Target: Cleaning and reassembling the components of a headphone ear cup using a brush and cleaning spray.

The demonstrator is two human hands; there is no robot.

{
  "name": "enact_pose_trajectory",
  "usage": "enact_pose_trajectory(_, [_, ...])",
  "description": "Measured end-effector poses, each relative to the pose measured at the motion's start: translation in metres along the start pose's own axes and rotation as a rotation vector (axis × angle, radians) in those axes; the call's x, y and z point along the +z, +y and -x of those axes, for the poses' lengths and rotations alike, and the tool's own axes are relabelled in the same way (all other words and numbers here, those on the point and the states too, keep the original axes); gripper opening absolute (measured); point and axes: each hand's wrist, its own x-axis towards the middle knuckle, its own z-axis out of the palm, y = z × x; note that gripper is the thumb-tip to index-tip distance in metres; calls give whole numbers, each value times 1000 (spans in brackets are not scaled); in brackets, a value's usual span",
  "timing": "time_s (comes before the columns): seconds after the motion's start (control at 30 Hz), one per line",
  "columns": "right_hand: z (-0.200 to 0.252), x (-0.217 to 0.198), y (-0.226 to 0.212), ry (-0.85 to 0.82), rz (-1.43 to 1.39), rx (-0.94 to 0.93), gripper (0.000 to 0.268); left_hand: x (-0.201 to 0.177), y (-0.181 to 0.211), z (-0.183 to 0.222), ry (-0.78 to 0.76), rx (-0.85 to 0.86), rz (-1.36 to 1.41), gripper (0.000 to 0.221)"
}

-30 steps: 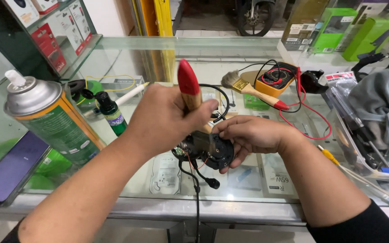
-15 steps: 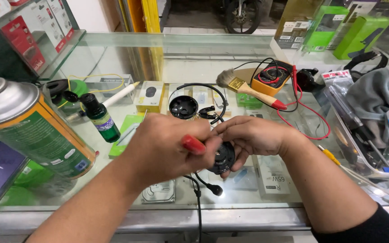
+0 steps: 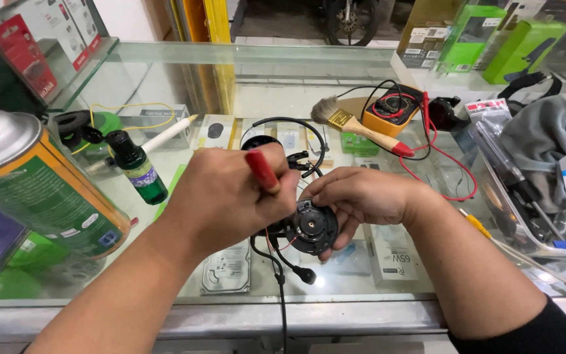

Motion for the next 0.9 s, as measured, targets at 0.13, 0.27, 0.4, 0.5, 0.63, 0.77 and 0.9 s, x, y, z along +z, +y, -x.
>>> enact_pose_trajectory(0.13, [-2,-4,1,-72,16,-33,37,-9,14,-10,-144,-241,418,28])
enact_pose_trajectory(0.27, [3,2,-3,-73,54,-12,38,-9,9,-12,-137,-330,300,37])
enact_pose_trajectory(0.4, [1,-1,-1,-92,58,-28,40,-8,17,-15,-213,-399,409,25])
enact_pose_trajectory(0.5, [1,1,-2,-16,37,35,40,-6,2,-13,-142,-344,194,31])
enact_pose_trajectory(0.63, [-2,-5,2,-132,56,-7,19,-11,12,-15,-142,-376,462,35])
enact_pose_trajectory(0.77, [1,-4,2,-83,25,-16,41,-11,13,-16,-273,-537,497,31])
enact_pose_trajectory(0.9, [4,1,-3,-63,52,-4,35,-7,11,-14,-214,-379,450,33])
